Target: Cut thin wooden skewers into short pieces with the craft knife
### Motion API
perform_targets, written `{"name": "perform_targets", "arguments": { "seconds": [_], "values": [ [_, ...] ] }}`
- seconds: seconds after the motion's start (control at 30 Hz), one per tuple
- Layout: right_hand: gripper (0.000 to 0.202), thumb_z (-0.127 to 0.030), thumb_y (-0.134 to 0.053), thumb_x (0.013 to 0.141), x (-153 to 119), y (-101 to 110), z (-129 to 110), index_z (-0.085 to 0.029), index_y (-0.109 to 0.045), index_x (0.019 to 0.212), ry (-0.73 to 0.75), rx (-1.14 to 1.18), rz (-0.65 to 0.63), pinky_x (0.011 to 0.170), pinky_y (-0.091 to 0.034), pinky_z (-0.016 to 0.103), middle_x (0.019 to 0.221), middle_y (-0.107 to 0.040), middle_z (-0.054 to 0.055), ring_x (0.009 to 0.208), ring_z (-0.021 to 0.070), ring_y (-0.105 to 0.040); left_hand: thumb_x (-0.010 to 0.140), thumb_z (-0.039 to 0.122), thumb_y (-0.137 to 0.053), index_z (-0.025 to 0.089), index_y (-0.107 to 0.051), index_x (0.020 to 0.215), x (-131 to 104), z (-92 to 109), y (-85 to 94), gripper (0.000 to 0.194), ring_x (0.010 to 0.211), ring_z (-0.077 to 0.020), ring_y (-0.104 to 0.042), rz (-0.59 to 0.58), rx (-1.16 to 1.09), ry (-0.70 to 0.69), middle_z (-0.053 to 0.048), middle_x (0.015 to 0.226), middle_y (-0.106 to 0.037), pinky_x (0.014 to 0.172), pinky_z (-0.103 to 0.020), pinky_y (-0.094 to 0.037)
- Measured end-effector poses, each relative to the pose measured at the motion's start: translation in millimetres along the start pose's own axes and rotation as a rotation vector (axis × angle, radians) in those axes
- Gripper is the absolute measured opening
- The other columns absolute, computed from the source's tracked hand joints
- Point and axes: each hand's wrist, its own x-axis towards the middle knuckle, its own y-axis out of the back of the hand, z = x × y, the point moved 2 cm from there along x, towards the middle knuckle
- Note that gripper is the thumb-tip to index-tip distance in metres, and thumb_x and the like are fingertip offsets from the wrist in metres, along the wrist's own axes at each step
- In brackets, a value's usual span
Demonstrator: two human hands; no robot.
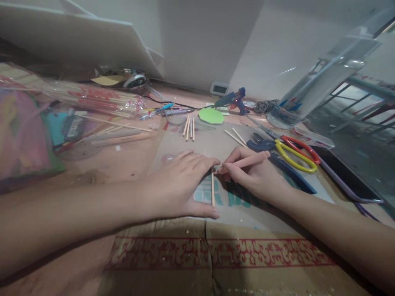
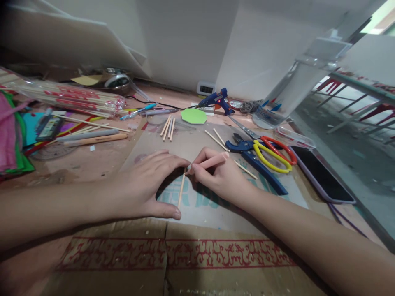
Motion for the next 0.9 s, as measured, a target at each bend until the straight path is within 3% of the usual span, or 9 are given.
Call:
{"name": "perform_targets", "arguments": {
  "seconds": [0.2, 0.5, 0.7, 0.9],
  "values": [
    [0.02, -0.018, -0.066, 0.089, -0.4, 1.2, 0.4, -0.016, -0.072, 0.07, 0.017, -0.05, 0.039, 0.049, -0.05, 0.02, 0.07, -0.069, 0.004, 0.058, 0.0117, -0.066, 0.074, 0.064, -0.081, 0.014, -0.046, 0.14, 2.3, 1.4, 0.6, 0.089, 0.131, -0.0347, -0.054, 0.006, 0.028, 0.015, -0.015, 0.136, -0.061, 0.117, -0.051, -0.034],
    [0.022, -0.017, -0.063, 0.091, -4.3, 0.4, 1.6, -0.016, -0.075, 0.073, 0.085, -0.006, -0.088, 0.055, -0.052, 0.02, 0.076, -0.07, 0.004, 0.063, 0.011, -0.067, 0.074, 0.067, -0.079, 0.01, -0.044, 0.143, -0.7, 0.6, -1.5, 0.096, 0.131, -0.0359, -0.053, 0.034, 0.047, -0.01, -0.018, 0.137, -0.059, 0.113, -0.05, -0.038],
    [0.02, -0.023, -0.062, 0.093, -1.9, -0.3, 0.4, -0.016, -0.068, 0.075, -0.024, -0.063, 0.003, 0.049, -0.05, 0.022, 0.07, -0.07, 0.004, 0.058, 0.013, -0.068, 0.074, 0.067, -0.08, 0.012, -0.042, 0.145, 0.5, -0.8, -2.1, 0.098, 0.131, -0.0353, -0.053, 0.036, 0.031, -0.001, -0.018, 0.14, -0.058, 0.111, -0.05, -0.04],
    [0.018, -0.019, -0.064, 0.091, -0.9, -0.2, 0.7, -0.017, -0.067, 0.073, -0.032, -0.061, 0.027, 0.05, -0.05, 0.021, 0.07, -0.069, 0.003, 0.058, 0.0127, -0.067, 0.071, 0.07, -0.08, 0.015, -0.041, 0.146, -0.3, -2.1, -3.5, 0.101, 0.134, -0.0359, -0.05, 0.046, 0.013, 0.042, -0.017, 0.143, -0.055, 0.11, -0.05, -0.042]
  ]
}}
